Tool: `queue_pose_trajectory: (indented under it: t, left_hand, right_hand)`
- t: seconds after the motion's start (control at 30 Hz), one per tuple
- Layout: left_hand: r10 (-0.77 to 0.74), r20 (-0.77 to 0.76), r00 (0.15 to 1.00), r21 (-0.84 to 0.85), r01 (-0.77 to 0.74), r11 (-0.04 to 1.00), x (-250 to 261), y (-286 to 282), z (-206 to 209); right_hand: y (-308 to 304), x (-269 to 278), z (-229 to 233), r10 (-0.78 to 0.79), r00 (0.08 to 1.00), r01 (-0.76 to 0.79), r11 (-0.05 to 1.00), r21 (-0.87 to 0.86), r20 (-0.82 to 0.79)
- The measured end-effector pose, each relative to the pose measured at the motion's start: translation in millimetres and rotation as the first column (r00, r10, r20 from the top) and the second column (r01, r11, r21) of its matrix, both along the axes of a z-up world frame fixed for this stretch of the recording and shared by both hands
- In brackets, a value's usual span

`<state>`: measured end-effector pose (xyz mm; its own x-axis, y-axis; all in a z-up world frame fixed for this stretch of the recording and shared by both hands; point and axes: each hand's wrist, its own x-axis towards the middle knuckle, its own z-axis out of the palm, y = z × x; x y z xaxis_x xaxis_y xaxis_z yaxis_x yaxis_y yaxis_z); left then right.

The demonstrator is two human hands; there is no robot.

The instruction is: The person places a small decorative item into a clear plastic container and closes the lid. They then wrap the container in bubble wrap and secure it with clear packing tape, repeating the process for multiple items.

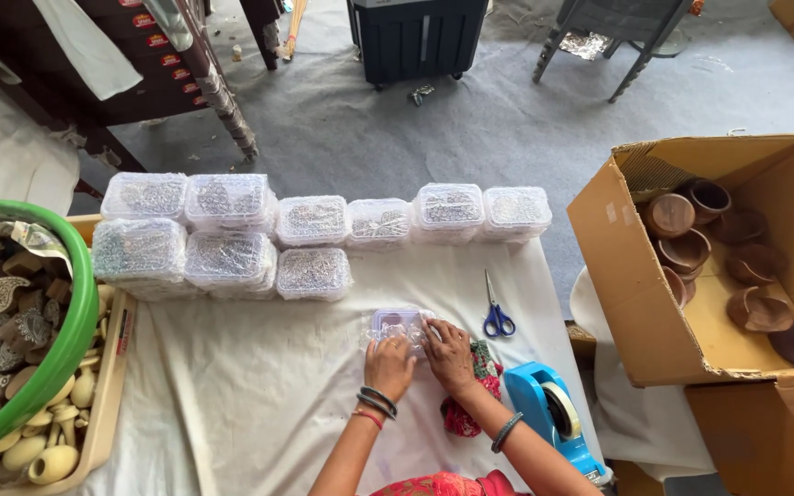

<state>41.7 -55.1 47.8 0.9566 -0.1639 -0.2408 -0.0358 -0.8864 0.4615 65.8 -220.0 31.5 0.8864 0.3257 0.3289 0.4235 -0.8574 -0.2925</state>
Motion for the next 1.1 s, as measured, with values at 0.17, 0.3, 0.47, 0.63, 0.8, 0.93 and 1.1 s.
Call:
queue_pose_trajectory:
  t: [0.17,0.3,0.47,0.63,0.8,0.93,1.1]
  left_hand:
    - [0.065,0.240,0.969,-0.057,-0.053,0.997,49.0,21.8,-20.1]
    - [-0.055,0.335,0.941,0.090,0.027,0.996,86.6,26.5,-36.1]
    - [-0.127,0.061,0.990,0.203,0.112,0.973,103.7,21.8,8.3]
    - [-0.114,0.030,0.993,0.278,0.101,0.955,103.6,25.3,-2.5]
    - [-0.088,0.269,0.959,0.199,0.034,0.979,95.6,32.6,-42.5]
    - [-0.035,0.293,0.955,-0.018,0.043,0.999,74.4,29.2,-6.7]
    - [-0.130,0.179,0.975,0.079,0.117,0.990,50.4,32.4,7.9]
  right_hand:
    - [-0.1,-1.2,-0.7,-0.007,1.000,0.007,1.000,-0.002,0.017]
    - [1.0,-1.4,3.1,-0.014,1.000,0.014,1.000,-0.005,-0.002]
    - [1.5,-1.0,5.3,-0.028,0.999,0.028,1.000,-0.006,-0.030]
    - [3.6,-2.9,6.9,-0.035,0.999,0.035,0.999,0.003,-0.034]
    - [4.4,-3.7,8.3,-0.027,0.999,0.027,1.000,0.015,-0.027]
    - [3.8,-4.7,9.5,-0.031,0.999,0.031,0.999,0.018,-0.032]
    - [3.1,-5.2,5.5,-0.027,0.999,0.028,0.999,0.046,-0.019]
